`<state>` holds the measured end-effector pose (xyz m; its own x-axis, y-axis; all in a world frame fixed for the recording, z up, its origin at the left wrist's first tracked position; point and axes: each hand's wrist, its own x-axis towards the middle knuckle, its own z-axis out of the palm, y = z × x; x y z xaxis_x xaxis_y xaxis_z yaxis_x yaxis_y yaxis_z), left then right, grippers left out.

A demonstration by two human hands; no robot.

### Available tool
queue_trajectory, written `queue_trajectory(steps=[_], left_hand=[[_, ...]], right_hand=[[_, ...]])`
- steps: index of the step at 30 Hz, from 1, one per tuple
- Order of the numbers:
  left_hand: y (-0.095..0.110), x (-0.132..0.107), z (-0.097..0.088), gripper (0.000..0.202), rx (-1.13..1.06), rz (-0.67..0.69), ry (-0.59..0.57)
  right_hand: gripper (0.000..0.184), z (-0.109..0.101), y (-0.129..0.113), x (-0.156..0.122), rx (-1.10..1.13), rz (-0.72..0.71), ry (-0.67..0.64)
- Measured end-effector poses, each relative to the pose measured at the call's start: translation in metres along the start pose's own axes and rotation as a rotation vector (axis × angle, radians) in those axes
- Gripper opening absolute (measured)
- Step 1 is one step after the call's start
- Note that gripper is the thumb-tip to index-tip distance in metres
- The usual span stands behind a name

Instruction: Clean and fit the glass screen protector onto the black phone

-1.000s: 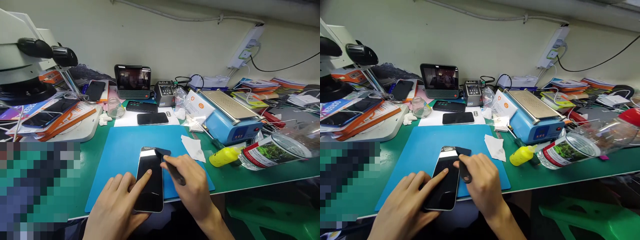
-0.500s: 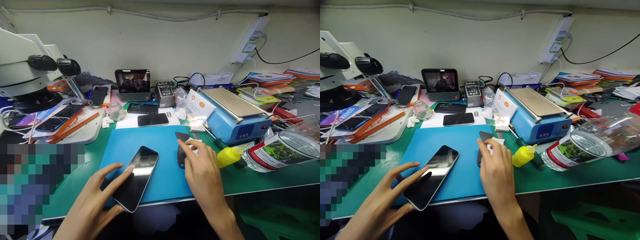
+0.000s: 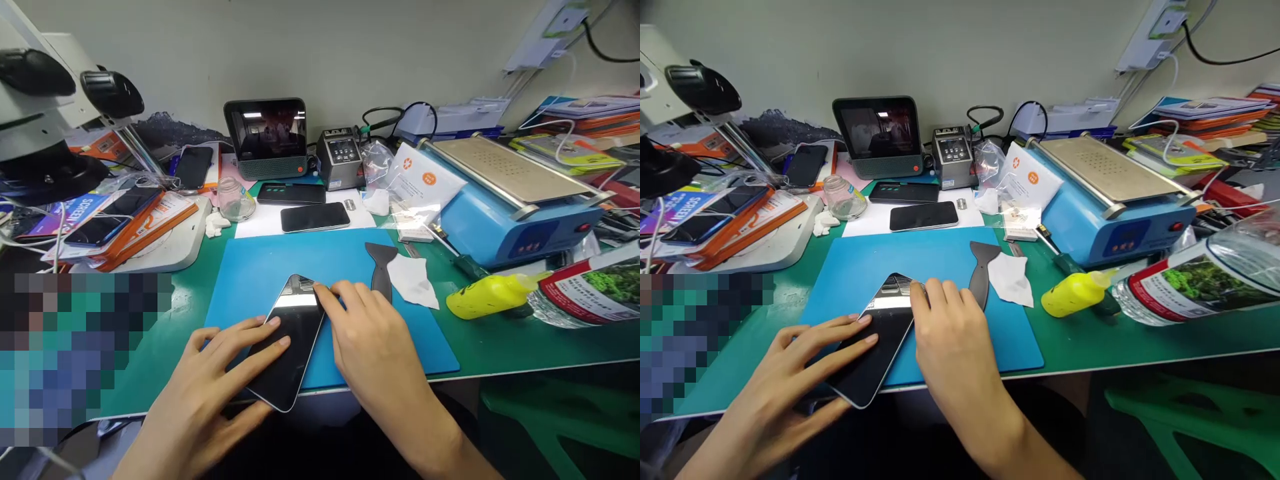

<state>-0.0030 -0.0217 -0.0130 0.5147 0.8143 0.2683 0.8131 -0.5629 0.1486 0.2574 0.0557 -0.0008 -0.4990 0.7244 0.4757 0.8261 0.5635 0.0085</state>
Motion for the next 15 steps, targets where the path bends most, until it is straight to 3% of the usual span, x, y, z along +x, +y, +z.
queue_trajectory(steps=[9, 15], left_hand=[[0.005, -0.002, -0.002, 0.06, 0.01, -0.015, -0.013], [0.041, 0.002, 0.017, 0.091, 0.104, -0.295, 0.171]], right_hand=[[0.045, 0.004, 0.0, 0.002, 0.072, 0.042, -0.002], [0.044, 0.007, 0.004, -0.001, 0.185, 0.134, 0.003]])
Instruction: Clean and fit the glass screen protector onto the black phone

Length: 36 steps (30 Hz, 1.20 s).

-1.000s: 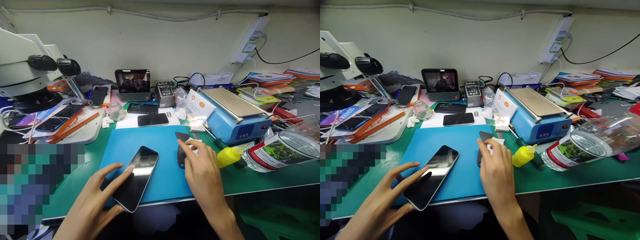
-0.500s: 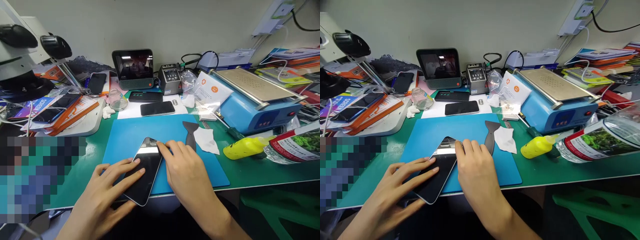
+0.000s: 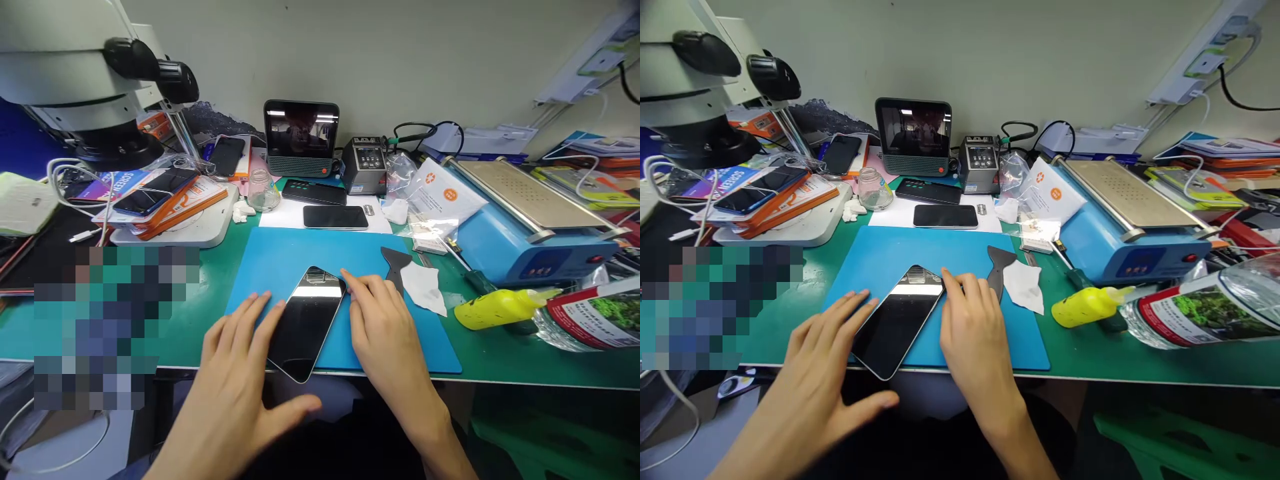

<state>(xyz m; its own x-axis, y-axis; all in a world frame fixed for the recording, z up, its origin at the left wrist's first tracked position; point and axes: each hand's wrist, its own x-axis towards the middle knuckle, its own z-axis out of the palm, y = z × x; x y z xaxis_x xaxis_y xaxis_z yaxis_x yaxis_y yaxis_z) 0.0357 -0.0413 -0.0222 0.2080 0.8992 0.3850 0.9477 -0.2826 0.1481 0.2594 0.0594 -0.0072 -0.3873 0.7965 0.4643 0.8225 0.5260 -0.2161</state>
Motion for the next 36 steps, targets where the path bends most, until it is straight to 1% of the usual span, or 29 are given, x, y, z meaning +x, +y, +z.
queue_trajectory(steps=[3, 5, 7, 11, 14, 18, 23, 25, 30, 33, 36], left_hand=[[0.016, -0.003, 0.008, 0.076, -0.015, -0.069, 0.083], [0.017, -0.002, 0.008, 0.071, -0.08, -0.099, 0.08], [0.01, -0.001, 0.003, 0.071, -0.178, -0.137, 0.018], [-0.015, 0.001, -0.016, 0.076, -0.403, -0.252, -0.117], [-0.031, 0.01, -0.027, 0.077, -0.522, -0.266, -0.183], [-0.041, 0.03, -0.033, 0.081, -0.594, -0.26, -0.234], [-0.044, 0.048, -0.033, 0.092, -0.576, -0.255, -0.272], [-0.046, 0.052, -0.034, 0.092, -0.561, -0.243, -0.304], [-0.058, 0.056, -0.041, 0.078, -0.51, -0.208, -0.398], [-0.066, 0.052, -0.047, 0.073, -0.394, -0.146, -0.406], [-0.07, 0.046, -0.052, 0.064, -0.238, -0.055, -0.383]], right_hand=[[0.04, 0.0, 0.0, 0.0, 0.04, 0.039, -0.004], [0.039, 0.0, 0.0, 0.0, 0.064, 0.061, -0.011], [0.037, -0.001, 0.0, -0.001, 0.089, 0.078, -0.014], [0.03, -0.001, 0.001, -0.002, 0.151, 0.094, -0.013], [0.026, -0.001, 0.003, -0.002, 0.201, 0.096, -0.01], [0.025, 0.0, 0.006, -0.002, 0.262, 0.1, 0.01], [0.034, 0.003, 0.01, -0.001, 0.27, 0.096, 0.031], [0.035, 0.004, 0.011, -0.001, 0.269, 0.09, 0.032], [0.034, 0.005, 0.012, -0.001, 0.24, 0.061, 0.026], [0.034, 0.005, 0.011, -0.003, 0.22, 0.05, 0.037], [0.034, 0.005, 0.011, -0.003, 0.201, 0.033, 0.049]])
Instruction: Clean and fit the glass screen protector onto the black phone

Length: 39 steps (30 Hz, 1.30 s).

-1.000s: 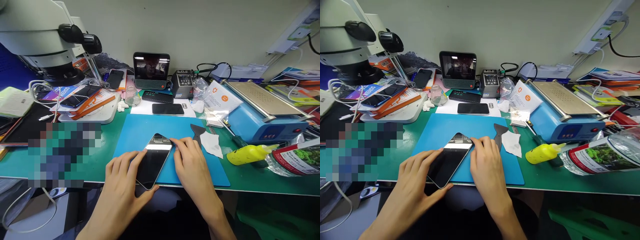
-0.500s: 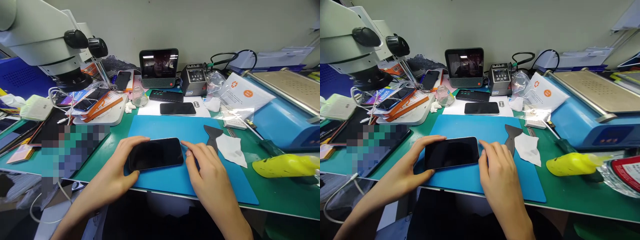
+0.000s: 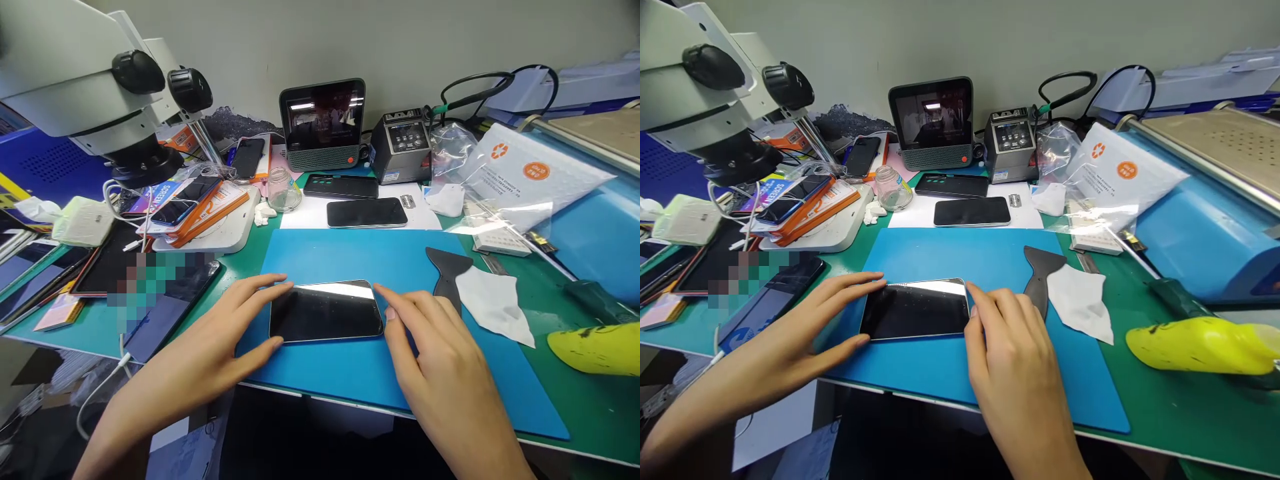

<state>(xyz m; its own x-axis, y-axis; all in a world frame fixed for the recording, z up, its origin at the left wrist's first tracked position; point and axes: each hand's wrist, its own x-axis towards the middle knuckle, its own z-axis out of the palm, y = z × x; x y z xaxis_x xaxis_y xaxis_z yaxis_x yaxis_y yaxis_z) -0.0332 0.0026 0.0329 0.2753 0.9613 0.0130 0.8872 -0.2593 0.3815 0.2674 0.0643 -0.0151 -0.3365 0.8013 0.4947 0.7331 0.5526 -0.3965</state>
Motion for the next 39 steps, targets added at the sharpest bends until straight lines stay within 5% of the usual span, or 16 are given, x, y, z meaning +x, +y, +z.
queue_trajectory(steps=[13, 30, 39], left_hand=[[-0.009, -0.003, 0.002, 0.051, 0.346, 0.276, 0.105], [0.001, 0.002, -0.002, 0.042, 0.518, 0.468, 0.15], [0.002, -0.002, 0.002, 0.047, 0.538, 0.459, 0.145]], right_hand=[[0.035, 0.001, -0.001, 0.002, -0.04, -0.036, 0.005], [0.034, 0.0, -0.004, 0.0, -0.038, -0.003, -0.003], [0.035, 0.0, -0.003, 0.001, -0.032, 0.009, 0.007]])
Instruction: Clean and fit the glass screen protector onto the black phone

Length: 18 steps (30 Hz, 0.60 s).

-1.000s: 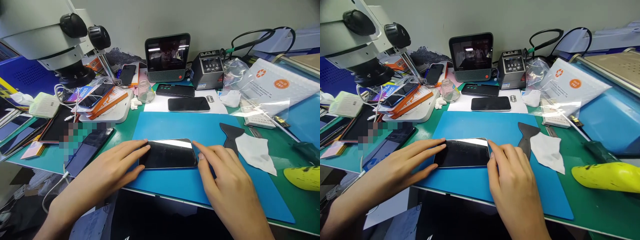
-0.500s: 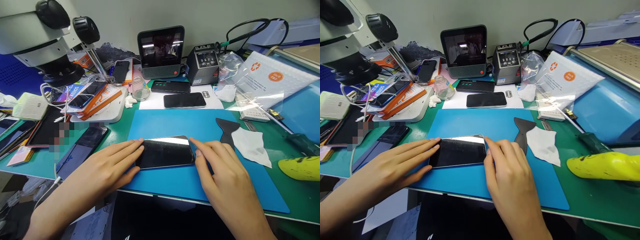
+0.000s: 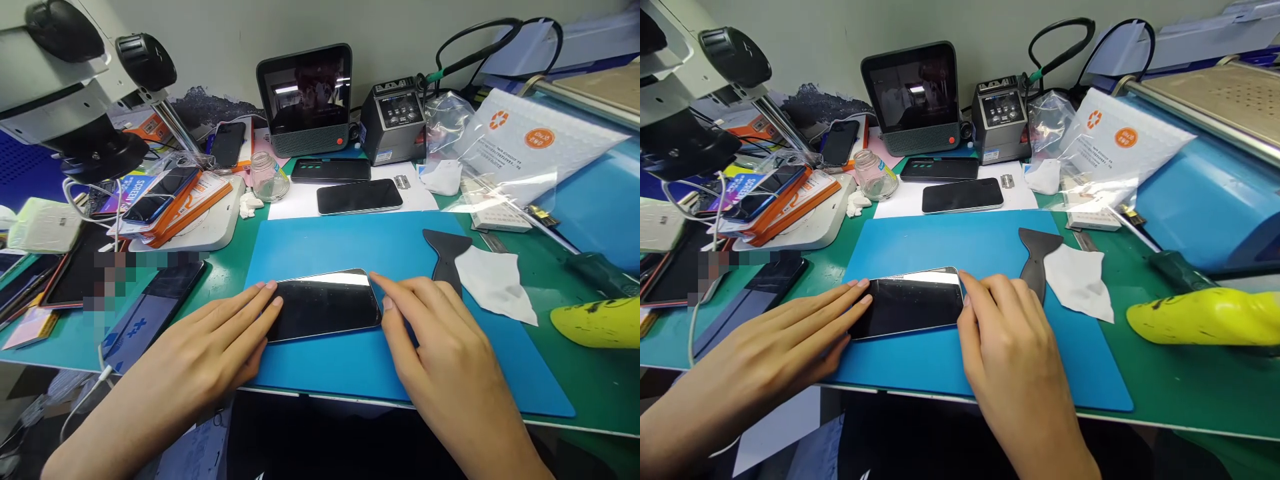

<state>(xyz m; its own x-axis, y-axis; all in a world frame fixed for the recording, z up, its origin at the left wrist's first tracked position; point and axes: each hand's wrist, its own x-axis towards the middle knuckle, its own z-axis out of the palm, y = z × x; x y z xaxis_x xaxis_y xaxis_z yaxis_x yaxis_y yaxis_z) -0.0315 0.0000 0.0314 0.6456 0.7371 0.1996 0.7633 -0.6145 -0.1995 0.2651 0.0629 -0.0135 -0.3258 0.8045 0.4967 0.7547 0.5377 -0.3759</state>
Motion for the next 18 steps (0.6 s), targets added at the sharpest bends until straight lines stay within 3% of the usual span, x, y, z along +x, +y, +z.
queue_trajectory(steps=[18], left_hand=[[-0.0023, 0.0022, -0.004, 0.041, 0.049, 0.053, -0.019]], right_hand=[[0.032, -0.0018, 0.0001, -0.0016, 0.002, -0.017, -0.004]])
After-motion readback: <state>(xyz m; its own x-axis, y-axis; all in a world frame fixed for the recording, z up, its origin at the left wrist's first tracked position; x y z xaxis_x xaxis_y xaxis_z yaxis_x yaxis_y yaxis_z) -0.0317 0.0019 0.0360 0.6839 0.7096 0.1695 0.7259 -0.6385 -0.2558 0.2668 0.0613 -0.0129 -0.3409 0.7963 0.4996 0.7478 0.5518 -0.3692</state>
